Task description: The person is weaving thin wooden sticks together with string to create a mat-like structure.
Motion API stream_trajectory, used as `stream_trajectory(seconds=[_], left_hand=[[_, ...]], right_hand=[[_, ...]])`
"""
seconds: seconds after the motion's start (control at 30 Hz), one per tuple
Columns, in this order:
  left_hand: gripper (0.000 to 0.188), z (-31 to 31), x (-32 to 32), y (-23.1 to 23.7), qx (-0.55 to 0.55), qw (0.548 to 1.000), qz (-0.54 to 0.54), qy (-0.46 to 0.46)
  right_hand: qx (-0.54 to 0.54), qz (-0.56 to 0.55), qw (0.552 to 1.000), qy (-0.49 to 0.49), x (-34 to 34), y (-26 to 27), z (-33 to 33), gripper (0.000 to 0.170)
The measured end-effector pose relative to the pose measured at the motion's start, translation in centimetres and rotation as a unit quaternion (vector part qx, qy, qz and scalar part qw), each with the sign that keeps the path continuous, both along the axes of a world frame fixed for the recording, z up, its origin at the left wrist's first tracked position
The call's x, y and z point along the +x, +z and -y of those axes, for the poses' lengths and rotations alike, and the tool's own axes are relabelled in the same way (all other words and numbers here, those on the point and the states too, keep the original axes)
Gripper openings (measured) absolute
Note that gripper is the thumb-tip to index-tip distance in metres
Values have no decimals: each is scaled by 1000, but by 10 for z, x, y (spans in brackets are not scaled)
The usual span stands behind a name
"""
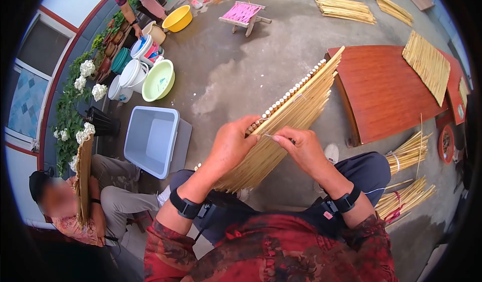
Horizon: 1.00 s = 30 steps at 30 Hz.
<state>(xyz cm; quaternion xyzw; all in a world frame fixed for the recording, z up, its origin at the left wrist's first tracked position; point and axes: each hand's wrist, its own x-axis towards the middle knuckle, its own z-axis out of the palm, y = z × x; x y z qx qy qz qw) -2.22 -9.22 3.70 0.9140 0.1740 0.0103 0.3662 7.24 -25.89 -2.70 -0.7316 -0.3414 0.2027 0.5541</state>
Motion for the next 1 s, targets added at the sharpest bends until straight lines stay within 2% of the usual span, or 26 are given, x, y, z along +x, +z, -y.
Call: stream_trajectory(seconds=[0.13, 0.2, 0.23, 0.3, 0.33, 0.4, 0.53, 0.6, 0.63, 0.7, 0.73, 0.77, 0.83, 0.87, 0.9, 0.97, 1.0], left_hand=[[38, -7, -1, -9, -34, 999, 3, 17], [37, -5, -1, -4, -37, 999, 20, 20], [37, -5, -1, -4, -36, 999, 21, 19], [36, -6, -2, -5, -29, 999, 13, 9], [36, -6, -3, -4, -30, 999, 12, 10], [36, -4, 0, 0, -8, 1000, -8, 21], [36, -16, 1, -6, -53, 998, -16, 37], [36, -18, 2, -8, -30, 999, -5, 29], [36, -19, 1, -8, -12, 1000, 6, 19], [36, -20, 1, -10, -19, 1000, 5, 21], [36, -19, 2, -10, -26, 999, 2, 20], [36, -18, 3, -9, -25, 1000, 3, 18], [36, -16, 2, -6, -18, 1000, -8, 20], [36, -16, 2, -7, -16, 1000, -7, 19], [36, -17, 2, -9, -21, 1000, 1, 15], [37, -16, 3, -10, -24, 1000, 8, 8], [37, -15, 3, -10, -25, 1000, 9, 9]], right_hand=[[26, -89, 996, -5, -3, 11, -8, 13], [42, 60, 997, -18, -4, -1, -14, 12], [42, 61, 997, -19, -3, -1, -11, 12], [-49, 214, 975, -36, 4, -2, 0, 11], [-50, 214, 975, -35, 8, -1, 5, 11], [-76, 311, 946, -49, 17, 6, 16, 10], [-44, 274, 960, -39, 19, 40, 30, 13], [72, 201, 976, -31, 20, 51, 42, 14], [73, 201, 976, -30, 23, 57, 48, 14], [106, 334, 933, -87, 31, 70, 58, 16], [81, 410, 901, -121, 32, 77, 60, 15], [80, 411, 900, -123, 29, 77, 61, 15], [-22, 328, 936, -126, 16, 79, 58, 15], [20, 248, 966, -68, 15, 74, 49, 13], [20, 249, 966, -70, 10, 64, 38, 13], [65, 116, 991, -13, 4, 40, 17, 13], [67, 115, 991, -14, 2, 33, 9, 13]])
